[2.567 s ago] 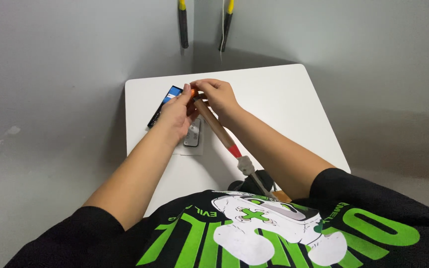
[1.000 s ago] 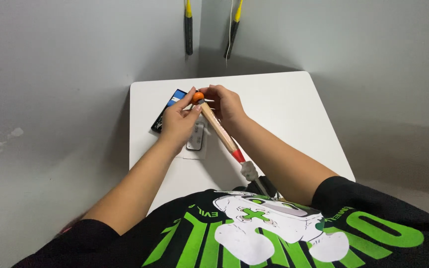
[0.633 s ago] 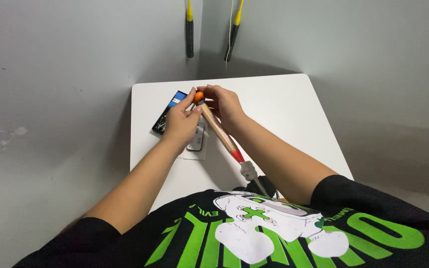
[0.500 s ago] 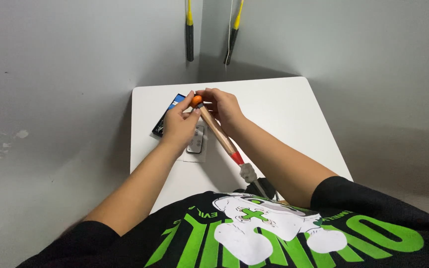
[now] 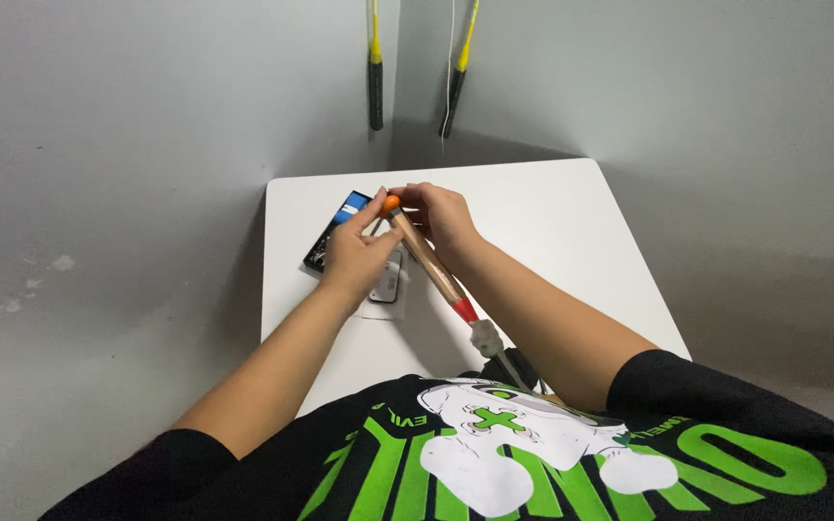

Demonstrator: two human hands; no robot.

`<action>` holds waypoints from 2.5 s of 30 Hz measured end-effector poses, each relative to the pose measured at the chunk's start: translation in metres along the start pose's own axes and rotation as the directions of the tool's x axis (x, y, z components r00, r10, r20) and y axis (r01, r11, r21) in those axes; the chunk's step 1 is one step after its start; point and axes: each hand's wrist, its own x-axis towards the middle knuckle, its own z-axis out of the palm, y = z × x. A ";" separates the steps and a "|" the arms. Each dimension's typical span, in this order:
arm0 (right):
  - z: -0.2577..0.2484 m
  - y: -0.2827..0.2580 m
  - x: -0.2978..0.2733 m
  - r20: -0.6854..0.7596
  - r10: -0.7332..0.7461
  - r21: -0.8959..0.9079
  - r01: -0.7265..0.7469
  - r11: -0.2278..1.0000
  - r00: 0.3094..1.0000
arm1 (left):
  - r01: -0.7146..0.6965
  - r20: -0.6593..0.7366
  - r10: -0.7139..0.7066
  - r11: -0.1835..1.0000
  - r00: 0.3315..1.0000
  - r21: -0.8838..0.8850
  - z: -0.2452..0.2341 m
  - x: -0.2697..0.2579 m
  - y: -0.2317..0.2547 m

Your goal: The person wraps a replacement grip onto the handle of a badminton racket and then cleans the racket frame with a white cloth.

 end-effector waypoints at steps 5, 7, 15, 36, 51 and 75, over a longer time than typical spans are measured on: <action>-0.007 0.004 -0.005 0.014 0.015 0.017 -0.015 1.000 1.000 | -0.073 0.037 0.074 0.997 0.997 -0.032 -0.002 0.013 -0.011; -0.010 0.006 -0.005 0.011 0.008 0.017 -0.008 1.000 1.000 | -0.074 0.068 0.079 0.995 0.995 -0.064 -0.004 0.016 -0.006; -0.008 0.004 -0.006 -0.034 -0.080 -0.024 0.079 0.997 0.996 | -0.035 0.124 0.034 0.999 0.992 0.009 -0.006 0.030 -0.006; -0.012 0.008 -0.005 -0.006 -0.104 -0.011 0.104 0.995 0.995 | -0.128 0.032 0.124 0.970 0.992 0.209 0.001 0.019 -0.014; 0.004 -0.001 0.026 -0.131 -0.145 -0.226 0.112 0.968 0.981 | -0.199 -0.152 0.258 0.926 0.954 0.322 0.016 0.013 -0.008; -0.011 0.003 0.017 -0.030 0.061 -0.283 -0.067 0.957 0.998 | 0.114 -0.218 -0.140 0.985 0.966 -0.129 0.027 0.037 0.010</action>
